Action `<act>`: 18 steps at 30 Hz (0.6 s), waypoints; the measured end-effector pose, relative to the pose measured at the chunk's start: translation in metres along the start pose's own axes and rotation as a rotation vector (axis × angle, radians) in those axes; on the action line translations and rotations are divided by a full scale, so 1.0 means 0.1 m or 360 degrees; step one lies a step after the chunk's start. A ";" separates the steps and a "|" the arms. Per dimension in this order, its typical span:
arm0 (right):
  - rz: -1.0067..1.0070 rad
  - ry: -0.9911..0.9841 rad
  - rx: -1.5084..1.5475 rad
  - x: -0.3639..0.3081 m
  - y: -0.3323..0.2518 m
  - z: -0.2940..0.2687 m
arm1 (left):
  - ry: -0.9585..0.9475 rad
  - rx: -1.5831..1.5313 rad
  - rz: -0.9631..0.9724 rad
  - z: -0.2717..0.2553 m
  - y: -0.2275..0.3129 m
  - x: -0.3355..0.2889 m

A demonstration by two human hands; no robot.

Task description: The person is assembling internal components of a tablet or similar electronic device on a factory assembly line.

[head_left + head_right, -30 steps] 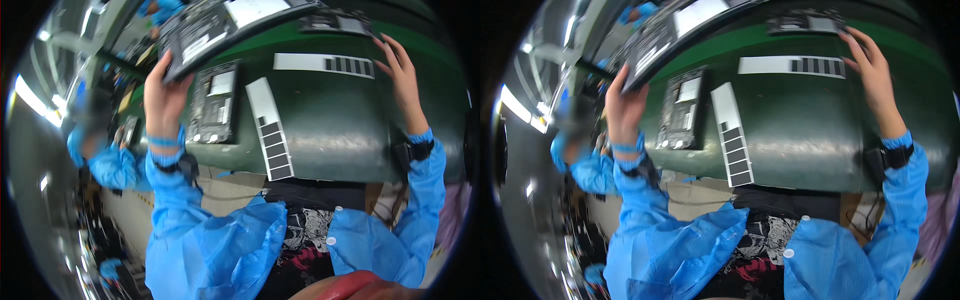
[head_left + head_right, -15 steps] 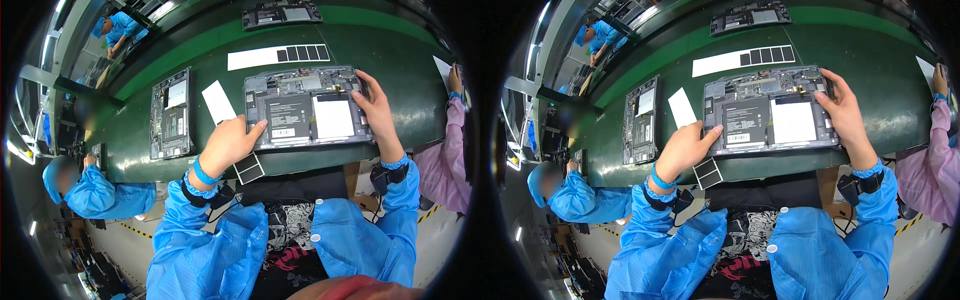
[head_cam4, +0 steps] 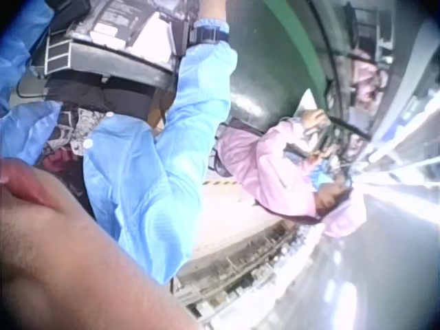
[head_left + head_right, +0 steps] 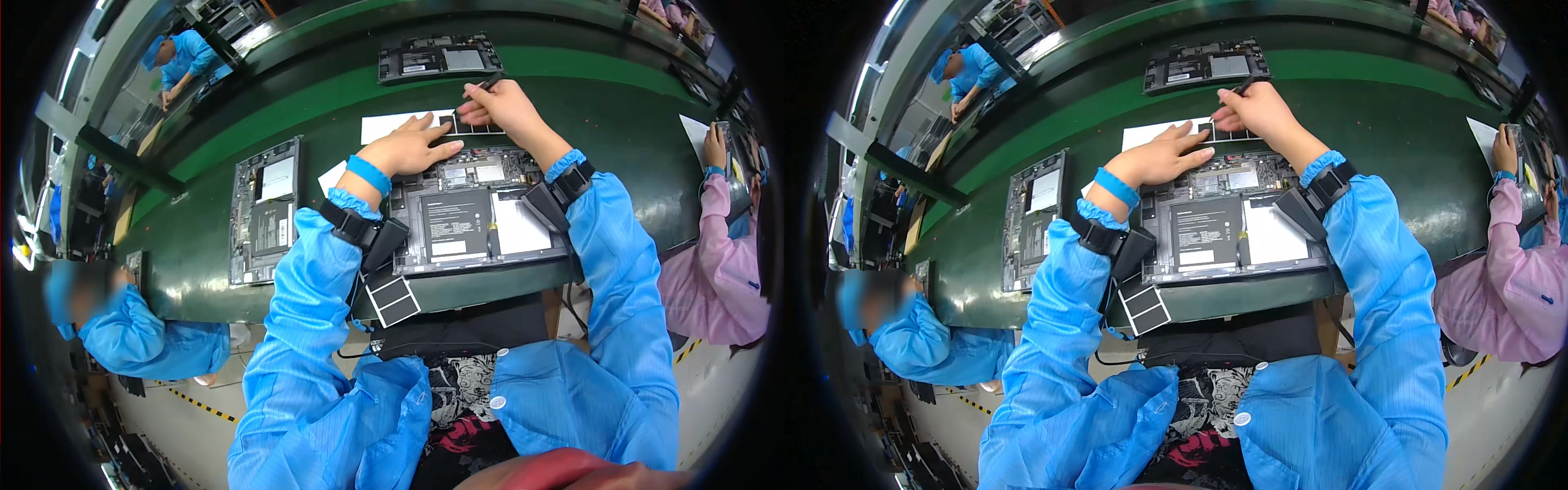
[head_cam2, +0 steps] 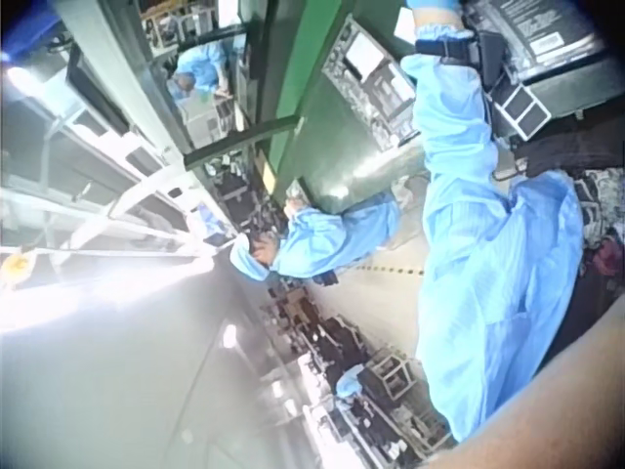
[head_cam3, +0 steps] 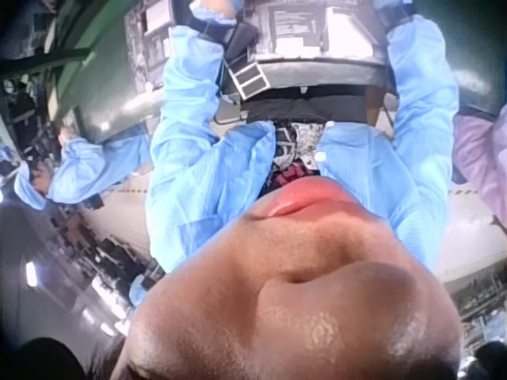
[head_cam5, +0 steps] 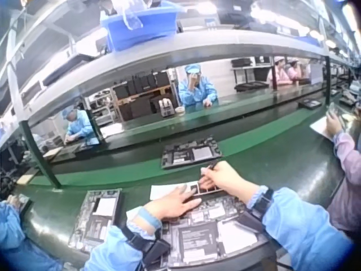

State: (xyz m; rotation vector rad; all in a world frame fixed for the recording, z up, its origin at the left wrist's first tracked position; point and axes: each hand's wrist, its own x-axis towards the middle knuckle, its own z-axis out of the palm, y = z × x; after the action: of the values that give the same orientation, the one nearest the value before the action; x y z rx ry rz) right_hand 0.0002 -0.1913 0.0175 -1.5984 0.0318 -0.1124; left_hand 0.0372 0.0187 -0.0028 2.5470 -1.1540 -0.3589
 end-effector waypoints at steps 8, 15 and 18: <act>-0.0056 0.0209 -0.0778 0.08 0.04 -0.01 | 0.0132 0.0174 -0.0145 -0.06 0.26 -0.13; -0.0108 0.0180 -0.0577 0.06 0.07 0.01 | 0.0152 0.0231 -0.0197 0.02 0.21 -0.08; -0.0067 0.0147 -0.0540 0.08 0.10 -0.01 | 0.0161 0.0229 -0.0218 0.05 0.20 -0.04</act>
State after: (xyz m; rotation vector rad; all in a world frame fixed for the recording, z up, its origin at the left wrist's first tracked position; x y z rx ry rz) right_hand 0.0082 -0.1929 0.0083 -1.9322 0.0930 -0.2226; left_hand 0.0189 0.0085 0.0014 2.7425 -1.0054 -0.1816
